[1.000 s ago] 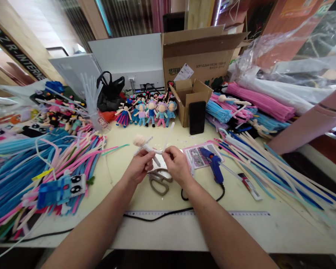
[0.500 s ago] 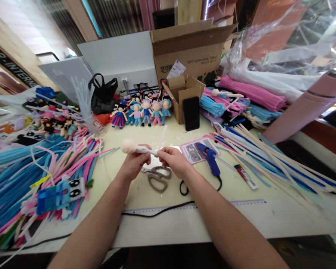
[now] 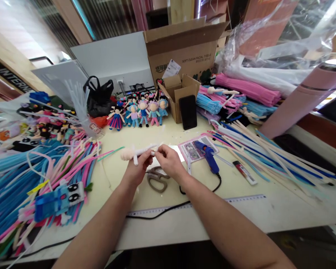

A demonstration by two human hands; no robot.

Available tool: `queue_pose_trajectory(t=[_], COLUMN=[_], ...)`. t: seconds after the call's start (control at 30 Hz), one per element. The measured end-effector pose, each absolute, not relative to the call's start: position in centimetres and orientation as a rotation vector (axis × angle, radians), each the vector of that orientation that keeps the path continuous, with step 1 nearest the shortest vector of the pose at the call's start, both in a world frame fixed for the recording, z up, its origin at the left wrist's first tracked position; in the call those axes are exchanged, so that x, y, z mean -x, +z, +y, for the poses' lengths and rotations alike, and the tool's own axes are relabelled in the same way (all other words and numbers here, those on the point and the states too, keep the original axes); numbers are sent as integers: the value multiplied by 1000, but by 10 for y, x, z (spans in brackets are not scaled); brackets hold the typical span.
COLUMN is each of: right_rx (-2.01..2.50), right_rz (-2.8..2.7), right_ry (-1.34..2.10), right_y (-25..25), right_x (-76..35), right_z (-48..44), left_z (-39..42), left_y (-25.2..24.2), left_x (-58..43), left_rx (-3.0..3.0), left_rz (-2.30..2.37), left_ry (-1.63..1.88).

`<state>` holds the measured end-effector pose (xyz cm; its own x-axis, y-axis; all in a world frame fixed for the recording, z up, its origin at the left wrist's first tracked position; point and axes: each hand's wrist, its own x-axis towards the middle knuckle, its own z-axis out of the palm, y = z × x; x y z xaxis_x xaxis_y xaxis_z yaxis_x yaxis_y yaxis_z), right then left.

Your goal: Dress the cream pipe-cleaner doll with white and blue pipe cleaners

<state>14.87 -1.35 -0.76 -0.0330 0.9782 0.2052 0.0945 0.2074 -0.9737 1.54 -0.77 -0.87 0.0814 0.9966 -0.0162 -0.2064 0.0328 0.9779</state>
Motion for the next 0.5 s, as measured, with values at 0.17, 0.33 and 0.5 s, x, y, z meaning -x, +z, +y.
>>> queue_pose_trajectory(t=[0.17,0.33,0.5], right_rx=[1141,1086,880], right_rz=[-1294,-1123,-997], right_ry=[1131,1520,1717], right_y=[-6,-6,-7], right_x=[-150,-151,-152], right_z=[-12,-10,-10], left_z=[-4,-1,-2], left_y=[-12,-15,-12], left_x=[-12,-6,-4], left_rx=[-1147,-1250,-1260], left_rz=[1032,1112,1061], left_ry=[1229,1239,1233])
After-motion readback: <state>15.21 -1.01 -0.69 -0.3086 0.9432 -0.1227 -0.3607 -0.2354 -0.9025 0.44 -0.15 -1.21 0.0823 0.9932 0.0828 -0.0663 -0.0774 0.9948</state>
